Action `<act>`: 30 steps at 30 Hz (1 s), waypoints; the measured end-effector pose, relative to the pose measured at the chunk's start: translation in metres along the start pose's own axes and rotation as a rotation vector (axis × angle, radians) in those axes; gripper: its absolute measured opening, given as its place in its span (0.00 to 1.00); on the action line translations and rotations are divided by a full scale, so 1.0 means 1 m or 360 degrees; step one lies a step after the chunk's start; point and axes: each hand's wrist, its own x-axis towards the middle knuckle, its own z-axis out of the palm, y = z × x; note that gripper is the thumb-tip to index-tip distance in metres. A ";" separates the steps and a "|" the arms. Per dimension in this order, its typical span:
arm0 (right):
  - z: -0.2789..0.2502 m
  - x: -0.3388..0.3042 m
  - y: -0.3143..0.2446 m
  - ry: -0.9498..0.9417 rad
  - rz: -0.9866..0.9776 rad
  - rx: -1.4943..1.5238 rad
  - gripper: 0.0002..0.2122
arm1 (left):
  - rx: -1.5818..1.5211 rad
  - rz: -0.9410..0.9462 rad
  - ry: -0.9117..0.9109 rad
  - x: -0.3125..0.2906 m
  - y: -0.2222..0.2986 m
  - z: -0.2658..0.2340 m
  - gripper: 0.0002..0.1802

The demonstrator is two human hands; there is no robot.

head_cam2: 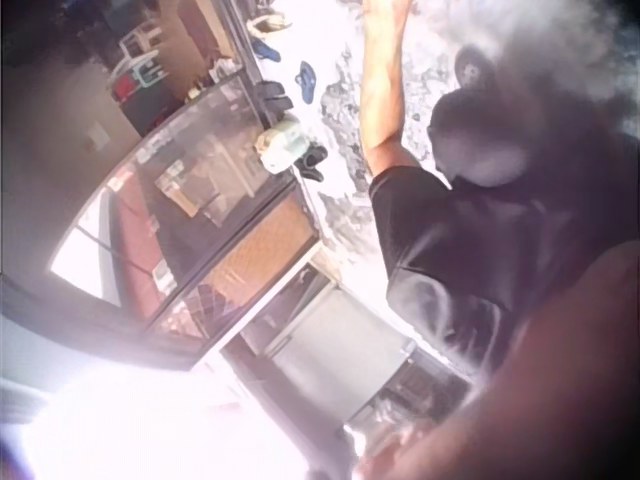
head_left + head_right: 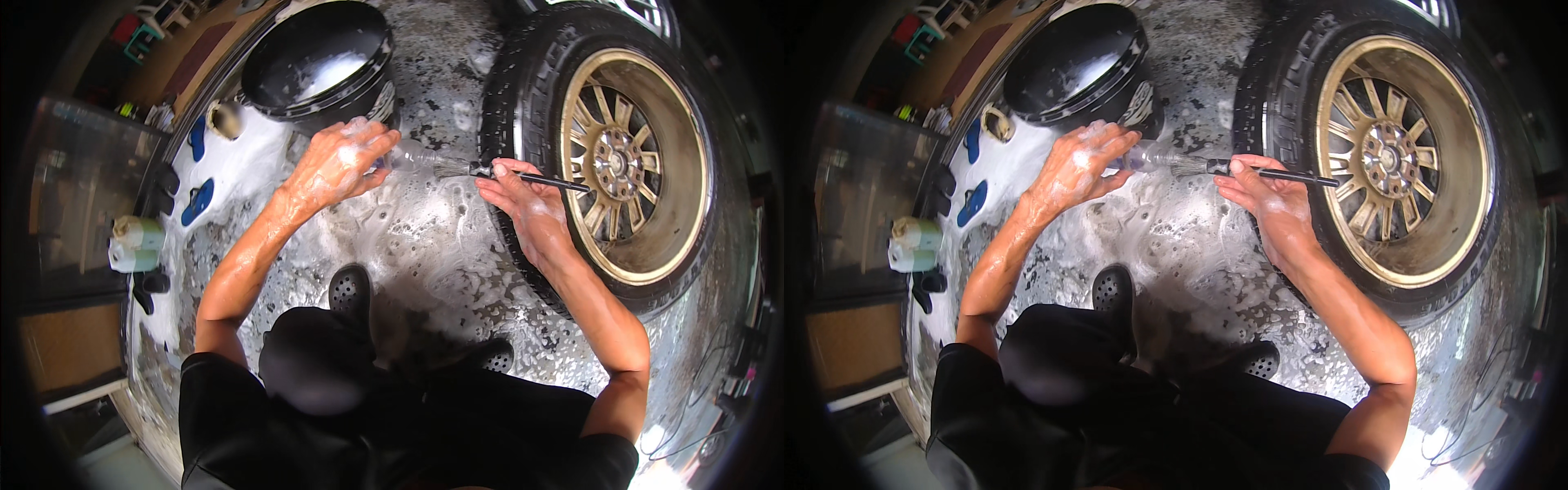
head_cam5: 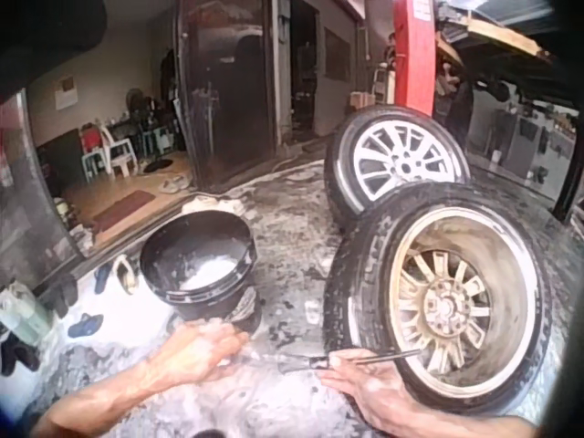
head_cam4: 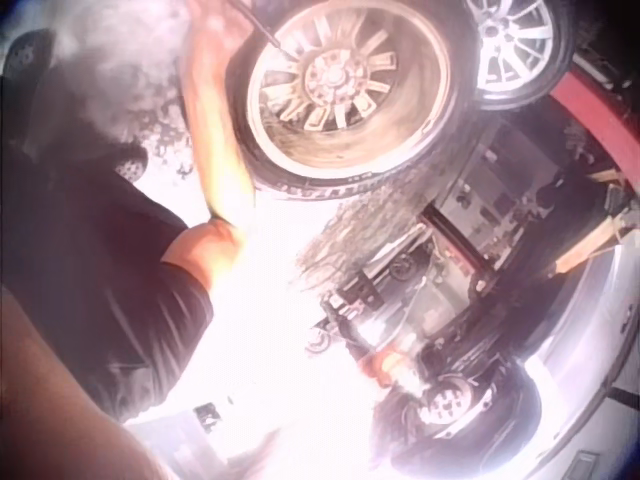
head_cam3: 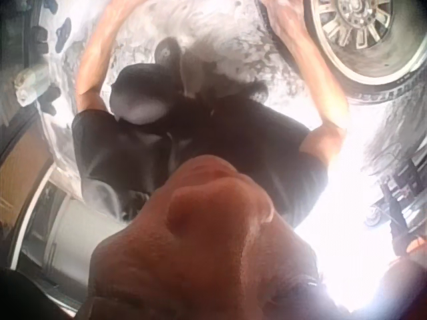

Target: The person scrubs a car tire and rim with a brush and cleaning solution, then rolls the tire to clean the sidewall. They continue scrubbing the rim with a small brush and applying solution from a bottle.

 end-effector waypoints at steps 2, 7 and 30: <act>0.008 0.005 0.007 -0.0040 0.0008 -0.0041 0.17 | 0.0144 0.0003 -0.0026 -0.010 -0.001 -0.007 0.24; 0.027 0.019 0.025 -0.0145 0.0087 0.0009 0.16 | 0.0221 -0.0110 -0.0160 -0.033 -0.006 -0.015 0.27; 0.043 0.061 0.116 0.0253 0.0127 -0.0119 0.17 | -0.0405 -0.0858 -0.0070 -0.104 -0.023 0.053 0.28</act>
